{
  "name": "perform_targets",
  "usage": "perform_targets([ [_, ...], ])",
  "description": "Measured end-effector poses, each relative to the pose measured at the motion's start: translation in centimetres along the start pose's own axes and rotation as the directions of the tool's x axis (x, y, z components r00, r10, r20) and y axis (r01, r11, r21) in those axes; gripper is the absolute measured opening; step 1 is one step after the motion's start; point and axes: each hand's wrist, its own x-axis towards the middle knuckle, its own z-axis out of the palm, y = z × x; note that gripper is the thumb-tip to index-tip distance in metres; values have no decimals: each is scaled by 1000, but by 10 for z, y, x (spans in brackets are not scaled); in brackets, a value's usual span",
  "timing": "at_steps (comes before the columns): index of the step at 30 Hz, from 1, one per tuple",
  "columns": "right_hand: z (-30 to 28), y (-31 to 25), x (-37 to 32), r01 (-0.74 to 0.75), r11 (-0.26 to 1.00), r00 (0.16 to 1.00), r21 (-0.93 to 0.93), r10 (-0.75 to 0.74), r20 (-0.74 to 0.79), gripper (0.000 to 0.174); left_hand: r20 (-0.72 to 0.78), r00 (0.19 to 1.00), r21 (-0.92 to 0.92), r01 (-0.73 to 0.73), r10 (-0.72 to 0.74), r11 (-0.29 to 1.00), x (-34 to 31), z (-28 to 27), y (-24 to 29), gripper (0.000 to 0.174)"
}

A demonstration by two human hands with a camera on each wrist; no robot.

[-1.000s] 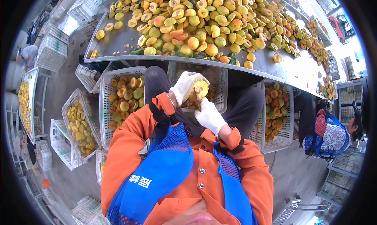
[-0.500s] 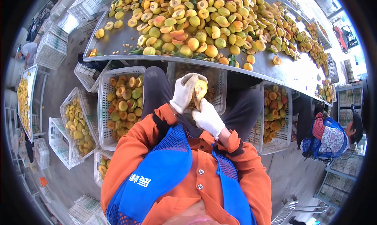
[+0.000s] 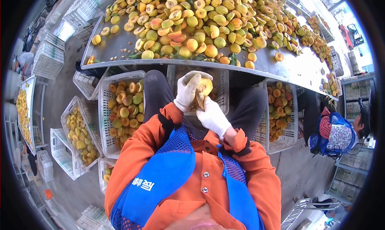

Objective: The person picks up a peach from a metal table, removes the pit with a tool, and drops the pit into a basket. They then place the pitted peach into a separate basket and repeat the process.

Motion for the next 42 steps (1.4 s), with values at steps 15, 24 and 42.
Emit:
perform_targets([
  [15,-30,10,13,172,580,976,-796,7,216,29,-134,985,502,161,-107,850,10,-21,-9,15],
  [24,-44,38,6,171,541,973,-823,40,229,60,-275,847,961,236,455,142,-75,-108,98,24],
  [42,-68,32,25,238,468,953,-851,54,297,33,458,868,848,-491,190,198,-1,-19,-21,9],
])
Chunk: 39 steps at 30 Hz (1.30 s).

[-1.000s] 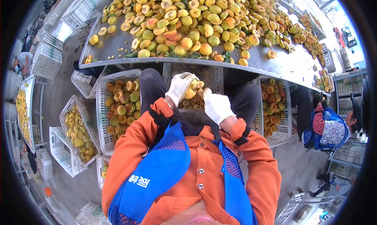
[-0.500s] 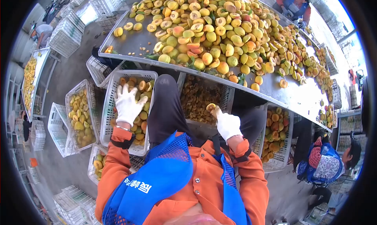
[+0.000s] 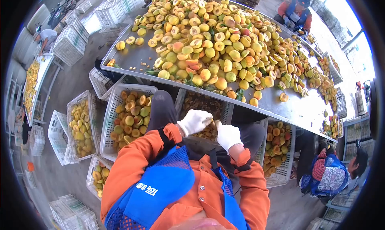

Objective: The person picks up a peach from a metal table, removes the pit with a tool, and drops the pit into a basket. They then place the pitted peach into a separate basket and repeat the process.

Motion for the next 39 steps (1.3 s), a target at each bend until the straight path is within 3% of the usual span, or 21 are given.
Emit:
perform_targets([
  [3,26,4,12,18,1000,992,2,-18,122,27,198,980,173,-48,13,984,10,4,32,12],
  [5,36,17,18,40,998,983,39,-47,178,21,334,934,325,12,-127,946,11,2,27,14],
  [6,43,27,16,12,998,992,67,-21,125,20,383,902,404,31,-200,914,15,-3,22,15],
  [7,50,35,12,-11,995,998,97,4,69,19,490,795,495,84,-357,865,19,-15,12,16],
  [10,56,43,5,-115,973,993,202,114,17,20,336,809,647,173,-482,742,46,-44,-17,33],
  [11,52,43,5,-155,960,988,234,151,34,22,239,872,548,242,-427,800,59,-42,-41,41],
  [12,47,42,4,-197,944,980,263,190,53,23,149,946,535,167,-287,828,78,-39,-58,37],
  [14,36,36,4,-244,895,968,373,249,34,24,52,988,608,83,-144,790,113,-17,-98,50],
  [16,31,35,4,-246,855,956,456,292,-31,24,184,977,566,-19,-104,824,130,11,-158,52],
  [18,32,41,1,-225,819,945,528,315,-86,29,284,922,569,58,-262,820,152,10,-162,51],
  [20,42,45,-5,-181,804,933,566,322,-159,33,368,900,606,-40,-235,794,159,4,-162,51],
  [22,37,45,-8,-162,753,929,638,334,-159,39,218,938,469,142,-271,871,154,-6,-156,45],
  [23,33,42,-9,-158,711,923,685,352,-153,39,188,907,43,377,-378,925,150,-11,-162,38],
  [24,26,39,-9,-151,668,920,729,365,-144,39,207,849,-391,528,-486,754,144,-14,-169,32],
  [25,15,32,-9,-106,629,924,770,348,-157,40,364,697,-699,643,-617,314,136,-28,-147,35],
  [26,11,23,-6,-39,600,920,799,334,-206,39,456,687,-809,584,-566,58,121,-30,-131,44],
  [29,-4,-9,1,111,560,894,821,304,-328,35,300,715,-907,420,-631,44,81,-20,-69,48],
  [32,-9,-32,-2,97,656,872,748,307,-382,32,280,766,-946,321,-579,-32,53,-20,-23,43],
  [34,-16,-41,-7,60,718,854,694,324,-408,25,300,713,-953,247,-634,-173,43,-14,-4,43],
  [37,-22,-47,-14,-19,789,846,614,340,-411,21,332,754,-942,235,-566,-239,33,-19,16,41],
  [39,-25,-50,-18,-22,835,827,549,325,-460,19,309,753,-951,245,-582,-188,27,-16,18,40],
])
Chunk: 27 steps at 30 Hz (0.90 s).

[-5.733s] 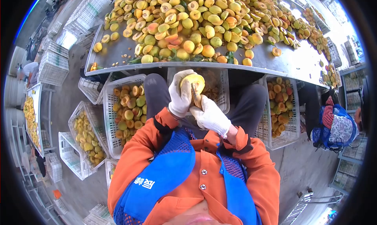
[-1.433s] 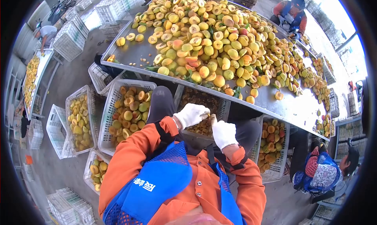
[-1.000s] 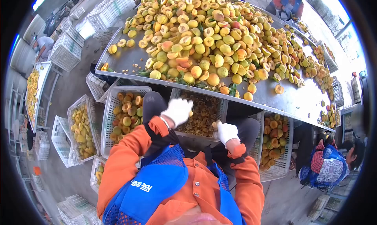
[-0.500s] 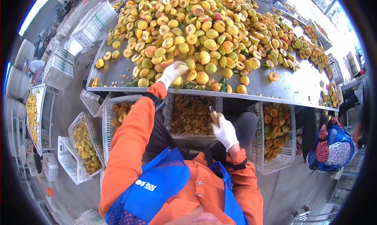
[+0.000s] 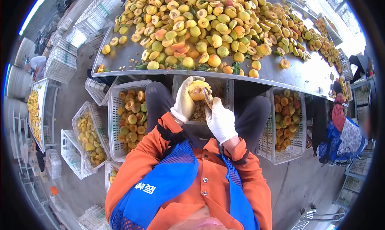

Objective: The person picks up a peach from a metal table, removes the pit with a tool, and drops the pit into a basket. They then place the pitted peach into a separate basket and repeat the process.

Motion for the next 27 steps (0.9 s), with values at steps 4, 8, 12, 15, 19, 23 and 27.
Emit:
perform_targets([
  [4,-6,-7,-7,34,992,999,-120,-29,43,14,-9,999,66,-47,47,997,-10,5,-4,40],
  [8,-3,-12,-14,52,971,998,-235,-46,29,9,-64,973,211,-203,221,956,-22,21,-7,40],
  [12,1,-14,-14,-4,983,998,-182,16,65,15,-27,932,347,-331,362,877,-31,32,-11,36],
  [15,4,-19,-15,-68,998,990,7,67,124,21,-14,892,377,-415,453,828,-33,33,-17,33],
  [19,8,-20,-17,-99,973,983,207,62,174,24,-85,930,279,-323,359,904,-30,24,-17,32],
  [23,8,-18,-15,-29,974,979,223,-17,202,29,-108,950,358,-238,293,903,-23,11,-13,37],
  [27,13,-18,-13,-86,885,979,458,-10,203,33,-57,960,230,-256,275,939,-26,10,-12,37],
])
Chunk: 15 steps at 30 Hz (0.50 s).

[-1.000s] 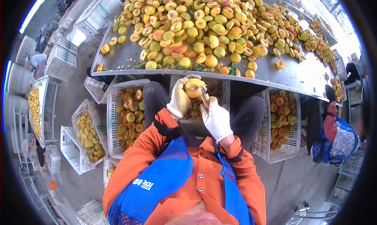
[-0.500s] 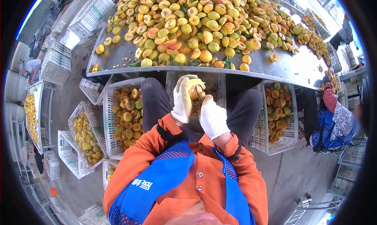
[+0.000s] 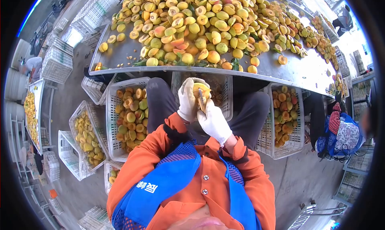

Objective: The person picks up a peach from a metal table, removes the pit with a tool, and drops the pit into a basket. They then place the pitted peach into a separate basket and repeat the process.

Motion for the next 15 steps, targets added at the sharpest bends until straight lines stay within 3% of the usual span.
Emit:
perform_targets([
  [1,-1,-2,2,-4,997,1000,80,4,-2,34,6,1000,4,-14,14,1000,1,1,0,38],
  [4,-2,-4,0,2,1000,1000,12,-2,-15,32,-13,997,83,-70,71,994,1,5,4,38],
  [6,-4,-8,0,-8,982,1000,-190,9,6,29,-43,996,133,-75,82,988,0,9,8,38],
  [7,-4,-9,0,-9,957,1000,-289,14,16,28,-29,999,142,-20,24,990,0,6,9,38],
  [9,-1,-1,0,49,947,999,-316,-49,8,24,-7,996,161,88,-88,983,3,0,11,38],
  [10,1,1,0,79,941,997,-330,-82,5,23,16,998,132,61,-64,989,3,-1,10,38],
  [12,4,0,2,-180,981,976,77,169,136,21,57,998,72,6,-11,997,3,-3,9,39],
  [13,5,-4,4,-323,909,935,262,264,236,21,120,993,24,-1,-1,1000,4,-5,13,42],
  [15,-13,-27,6,-488,696,865,527,305,398,19,151,988,8,-30,29,999,7,-3,13,44],
])
